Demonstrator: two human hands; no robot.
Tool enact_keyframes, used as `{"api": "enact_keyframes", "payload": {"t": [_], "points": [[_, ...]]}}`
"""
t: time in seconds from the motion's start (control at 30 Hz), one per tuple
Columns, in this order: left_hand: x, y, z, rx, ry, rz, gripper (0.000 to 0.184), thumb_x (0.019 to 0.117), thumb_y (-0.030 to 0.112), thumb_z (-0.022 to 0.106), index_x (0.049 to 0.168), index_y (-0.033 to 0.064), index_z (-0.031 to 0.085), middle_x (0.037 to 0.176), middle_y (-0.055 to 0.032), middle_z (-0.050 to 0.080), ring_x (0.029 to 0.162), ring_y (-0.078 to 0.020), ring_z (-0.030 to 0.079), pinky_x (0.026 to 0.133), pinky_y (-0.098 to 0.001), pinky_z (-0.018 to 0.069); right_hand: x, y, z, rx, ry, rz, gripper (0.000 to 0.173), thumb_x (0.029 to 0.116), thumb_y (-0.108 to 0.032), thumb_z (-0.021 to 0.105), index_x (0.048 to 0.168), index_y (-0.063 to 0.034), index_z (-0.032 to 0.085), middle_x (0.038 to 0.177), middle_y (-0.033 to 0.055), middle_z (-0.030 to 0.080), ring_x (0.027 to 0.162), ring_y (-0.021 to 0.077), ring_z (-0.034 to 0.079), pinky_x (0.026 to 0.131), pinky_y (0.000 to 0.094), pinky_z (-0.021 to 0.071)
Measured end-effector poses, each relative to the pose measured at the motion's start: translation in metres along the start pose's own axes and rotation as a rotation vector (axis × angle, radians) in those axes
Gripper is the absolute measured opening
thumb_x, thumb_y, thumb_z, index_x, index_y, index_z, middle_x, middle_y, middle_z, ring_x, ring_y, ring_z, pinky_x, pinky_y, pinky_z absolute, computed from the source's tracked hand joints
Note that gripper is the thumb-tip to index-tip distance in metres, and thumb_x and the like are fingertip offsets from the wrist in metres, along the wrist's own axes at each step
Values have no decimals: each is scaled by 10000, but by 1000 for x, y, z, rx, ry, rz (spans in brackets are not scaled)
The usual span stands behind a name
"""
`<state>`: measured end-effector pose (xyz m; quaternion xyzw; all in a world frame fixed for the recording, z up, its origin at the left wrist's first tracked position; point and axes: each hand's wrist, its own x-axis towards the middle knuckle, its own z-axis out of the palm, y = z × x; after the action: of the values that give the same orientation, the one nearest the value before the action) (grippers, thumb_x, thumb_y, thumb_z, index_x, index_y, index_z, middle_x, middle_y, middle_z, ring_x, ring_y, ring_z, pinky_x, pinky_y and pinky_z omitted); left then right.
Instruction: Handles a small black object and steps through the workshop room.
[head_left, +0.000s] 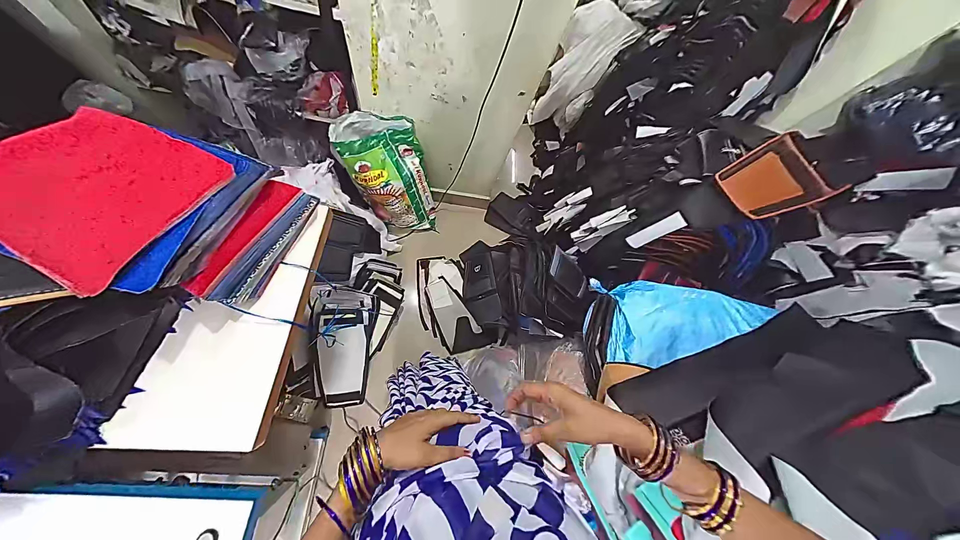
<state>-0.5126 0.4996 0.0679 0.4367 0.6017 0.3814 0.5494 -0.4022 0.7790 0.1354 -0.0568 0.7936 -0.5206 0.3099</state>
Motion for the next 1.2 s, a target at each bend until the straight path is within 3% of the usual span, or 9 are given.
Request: {"api": "enact_keyframes", "payload": {"t": [0.17, 0.3, 0.43, 0.57, 0.67, 0.83, 1.03, 1.13, 1.2], "points": [[-2, -9, 4, -45, 78, 223, 506, 976, 281, 612, 1419, 39, 591, 1414, -196, 594, 1356, -315, 526, 1132, -543, 376, 10, 2, 17, 79, -63, -74, 444, 869, -126, 738, 1258, 68, 646, 1223, 198, 645, 1075, 176, 590, 891, 314, 478], [-35, -27, 8, -245, 283, 265, 570, 1087, 360, 374, 1410, -86, 521, 1426, -202, 577, 1344, -185, 543, 1158, -366, 403, 8, 9, 21, 256, -47, -45, 51, 813, -29, 710, 829, -24, 662, 837, -67, 623, 797, -47, 565, 726, 153, 464], [-81, -48, 27, -473, 490, 145, 817, 1005, 548, 500, 1545, -41, 331, 1540, -166, 469, 1393, -186, 493, 1105, -368, 449, -3, 18, 17, 205, -156, -220, 110, 811, -54, 697, 704, -69, 675, 796, -101, 645, 884, -70, 579, 824, 121, 445], [-90, -44, 63, -408, 503, 138, 1032, 929, 649, 559, 1589, -59, 202, 1629, -228, 314, 1487, -250, 374, 1170, -404, 378, 2, 5, -12, 95, -401, -184, 171, 878, -150, 696, 803, -10, 761, 834, -16, 728, 865, -9, 637, 832, 185, 484], [-93, -35, 90, -353, 413, 173, 929, 1030, 554, 421, 1596, -91, 66, 1680, -269, 101, 1577, -264, 148, 1269, -408, 161, 35, 1, -17, 138, -107, -37, 342, 925, -354, 678, 1016, -29, 729, 1004, -41, 748, 936, -2, 680, 852, 219, 560], [-104, -38, 95, -330, 445, 196, 856, 1029, 578, 411, 1592, -42, 236, 1668, -251, 194, 1561, -308, 205, 1257, -471, 206, 106, 3, 53, 134, -477, -105, 619, 990, -279, 558, 1498, 56, 444, 1525, 256, 463, 1402, 290, 471, 1159, 429, 378], [-127, -12, 91, -98, 673, 167, 272, 947, 270, 669, 1120, 61, 690, 1324, -213, 579, 1273, -274, 544, 1059, -431, 457, 116, -10, 69, 10, -570, -244, 660, 948, -204, 659, 1513, 44, 428, 1504, 327, 427, 1403, 405, 428, 1159, 517, 349], [-125, 6, 93, 86, 816, 67, 268, 905, 43, 670, 1167, 77, 711, 1186, -173, 678, 1055, -317, 685, 829, -477, 591, 116, -4, 63, 6, -550, -215, 638, 965, -190, 634, 1525, 28, 418, 1519, 321, 414, 1418, 400, 413, 1169, 515, 333], [-117, 10, 87, 88, 811, 182, 273, 979, 51, 587, 1199, 121, 733, 1269, -162, 658, 1176, -287, 631, 986, -427, 539, 119, 1, 58, 42, -563, -154, 651, 966, -188, 611, 1551, 1, 394, 1539, 319, 384, 1424, 388, 396, 1169, 513, 321]]}}
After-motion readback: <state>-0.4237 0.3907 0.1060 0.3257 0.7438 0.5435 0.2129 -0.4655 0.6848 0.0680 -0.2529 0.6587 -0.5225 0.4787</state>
